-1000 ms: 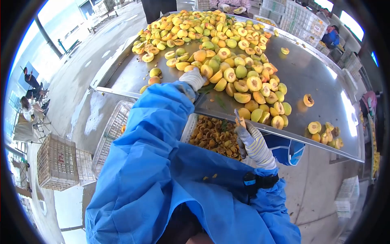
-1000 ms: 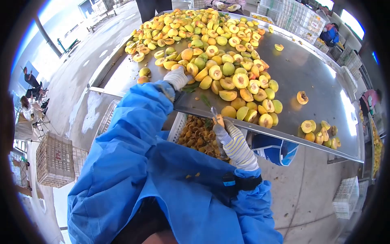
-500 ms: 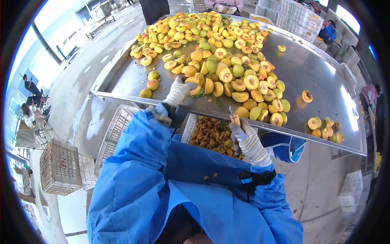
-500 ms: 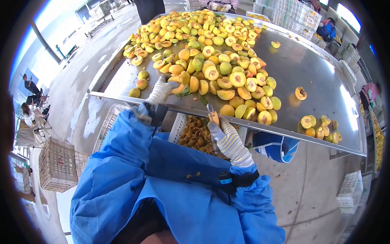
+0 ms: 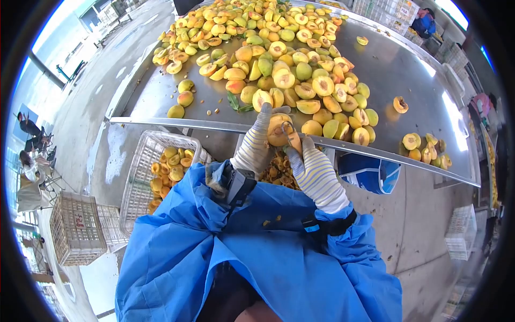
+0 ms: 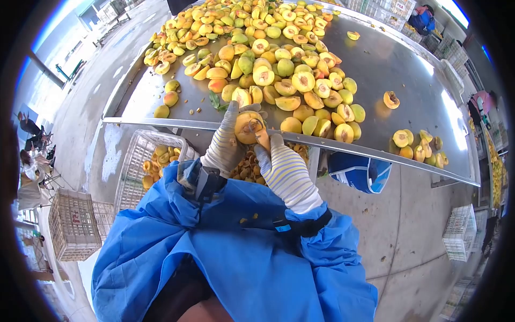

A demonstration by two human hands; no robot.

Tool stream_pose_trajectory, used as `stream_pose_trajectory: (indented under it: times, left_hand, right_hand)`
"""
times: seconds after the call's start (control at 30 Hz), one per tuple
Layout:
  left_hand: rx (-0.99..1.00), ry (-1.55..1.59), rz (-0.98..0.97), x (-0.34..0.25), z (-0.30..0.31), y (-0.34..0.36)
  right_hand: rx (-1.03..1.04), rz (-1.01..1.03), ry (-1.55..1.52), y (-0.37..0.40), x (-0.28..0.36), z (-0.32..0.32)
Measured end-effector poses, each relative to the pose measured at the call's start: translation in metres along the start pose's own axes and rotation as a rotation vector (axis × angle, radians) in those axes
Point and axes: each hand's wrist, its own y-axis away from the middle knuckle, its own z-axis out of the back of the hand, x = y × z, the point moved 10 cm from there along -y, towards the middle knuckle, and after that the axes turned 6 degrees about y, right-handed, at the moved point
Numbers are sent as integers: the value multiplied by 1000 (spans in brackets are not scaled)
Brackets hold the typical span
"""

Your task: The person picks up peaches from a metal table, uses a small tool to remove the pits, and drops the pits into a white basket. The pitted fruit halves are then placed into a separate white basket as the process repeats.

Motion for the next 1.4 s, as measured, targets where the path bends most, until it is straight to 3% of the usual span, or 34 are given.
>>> stream_pose_trajectory:
  times: [0.23, 0.33, 0.43, 0.53, 0.63, 0.7, 0.77, 0.83, 0.93, 1.03, 1.13, 1.2, 1.27, 1.4]
  left_hand:
    - [21, -123, 23, -3, -4, 9]
    - [-23, -216, -20, -8, 2, 7]
    - [-1, -243, -63, -13, -3, 11]
    - [7, -276, -126, -16, -3, 11]
    - [-2, -205, -165, -14, -3, 9]
    - [39, -258, -36, -8, -1, 3]
    - [47, -292, 106, -1, 3, 2]
    - [37, -303, 147, 0, 4, 2]
    - [10, -249, 72, -2, 8, 3]
    - [-37, -151, -19, -4, 2, 6]
    - [-49, -209, 39, -1, 9, -1]
    - [-43, -226, 112, 2, 11, -3]
    - [-44, -168, 169, 1, 9, 2]
    - [71, 54, 227, 1, -7, 8]
  right_hand:
    - [88, -29, 194, 0, 3, -16]
    - [-27, 125, 89, 3, 8, -18]
    - [371, -321, -637, 14, 1, -36]
    - [562, -582, -1071, 28, 6, -50]
    - [361, -272, -842, 13, -7, -49]
    - [119, 7, -564, 4, -9, -46]
    - [222, -100, -667, 12, -24, -61]
    - [684, -592, -1129, 36, -3, -68]
    - [722, -760, -1293, 43, 6, -69]
    - [700, -701, -1445, 42, 15, -72]
    - [432, -376, -906, 21, 5, -59]
    - [494, -405, -945, 23, -1, -68]
    - [664, -570, -1068, 36, -1, -75]
    - [702, -750, -1437, 44, 8, -74]
